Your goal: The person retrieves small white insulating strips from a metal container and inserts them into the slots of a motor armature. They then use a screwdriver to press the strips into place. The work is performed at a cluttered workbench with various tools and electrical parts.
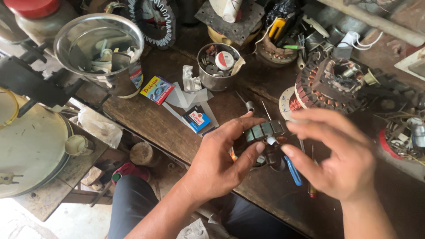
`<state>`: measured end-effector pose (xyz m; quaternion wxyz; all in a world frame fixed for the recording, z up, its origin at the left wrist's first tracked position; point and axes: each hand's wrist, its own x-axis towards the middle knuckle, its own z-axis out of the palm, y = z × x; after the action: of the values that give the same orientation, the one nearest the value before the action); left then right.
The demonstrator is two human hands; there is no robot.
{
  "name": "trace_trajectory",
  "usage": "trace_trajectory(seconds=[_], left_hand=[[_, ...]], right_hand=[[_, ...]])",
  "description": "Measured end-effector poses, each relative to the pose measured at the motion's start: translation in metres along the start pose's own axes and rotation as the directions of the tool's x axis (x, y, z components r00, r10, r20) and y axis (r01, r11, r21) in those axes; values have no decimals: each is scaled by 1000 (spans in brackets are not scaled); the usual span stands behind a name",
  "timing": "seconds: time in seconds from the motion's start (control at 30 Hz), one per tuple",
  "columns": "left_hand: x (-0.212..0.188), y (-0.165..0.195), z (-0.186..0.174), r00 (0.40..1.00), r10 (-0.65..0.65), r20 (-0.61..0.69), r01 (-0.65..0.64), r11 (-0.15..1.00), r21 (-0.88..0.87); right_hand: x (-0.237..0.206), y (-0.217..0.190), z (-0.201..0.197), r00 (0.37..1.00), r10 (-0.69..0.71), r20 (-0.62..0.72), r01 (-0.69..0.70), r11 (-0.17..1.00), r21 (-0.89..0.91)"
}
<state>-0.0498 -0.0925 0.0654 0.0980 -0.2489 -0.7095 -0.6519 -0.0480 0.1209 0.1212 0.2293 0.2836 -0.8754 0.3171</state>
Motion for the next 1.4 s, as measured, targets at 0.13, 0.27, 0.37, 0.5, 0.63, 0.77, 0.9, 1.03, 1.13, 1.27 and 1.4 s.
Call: trace_trajectory(seconds=[0.13, 0.27, 0.37, 0.5, 0.63, 0.77, 0.9, 1.03, 1.13, 1.27, 1.4], left_hand=[[1, -2, 1, 1000, 16, -2, -15, 998, 57], [1, 2, 8, 995, 96, -25, -90, 980, 175], [1, 7, 9, 995, 90, -40, -78, 967, 241], [5, 11, 10, 998, 33, -60, -13, 955, 297], [9, 10, 9, 995, 85, -60, -57, 930, 364], [7, 8, 7, 991, 134, -14, -120, 922, 369], [6, 9, 9, 991, 134, 13, -130, 928, 350], [7, 10, 10, 991, 131, 2, -123, 927, 354], [7, 10, 8, 993, 121, -1, -112, 924, 366], [9, 10, 2, 994, 106, 38, -112, 923, 367], [11, 9, -4, 993, 98, 69, -116, 925, 360]], right_hand=[[1, -5, 4, 978, -207, -13, 204, 970, -130], [4, 0, 3, 964, -257, 69, 265, 944, -197], [1, 2, 0, 962, -258, 93, 274, 925, -264], [-5, 3, 7, 952, -302, 55, 301, 885, -356], [-9, 7, 17, 920, -391, -33, 355, 866, -352], [-17, 10, 11, 935, -354, 11, 329, 858, -395], [-22, 10, 6, 946, -322, 44, 313, 863, -397], [-20, 8, -1, 958, -275, 85, 288, 905, -313], [-13, 12, -8, 982, -184, 51, 188, 978, -87], [-1, 35, -11, 988, 105, 113, -148, 851, 504], [-7, 45, -9, 959, 118, 259, -241, 823, 515]])
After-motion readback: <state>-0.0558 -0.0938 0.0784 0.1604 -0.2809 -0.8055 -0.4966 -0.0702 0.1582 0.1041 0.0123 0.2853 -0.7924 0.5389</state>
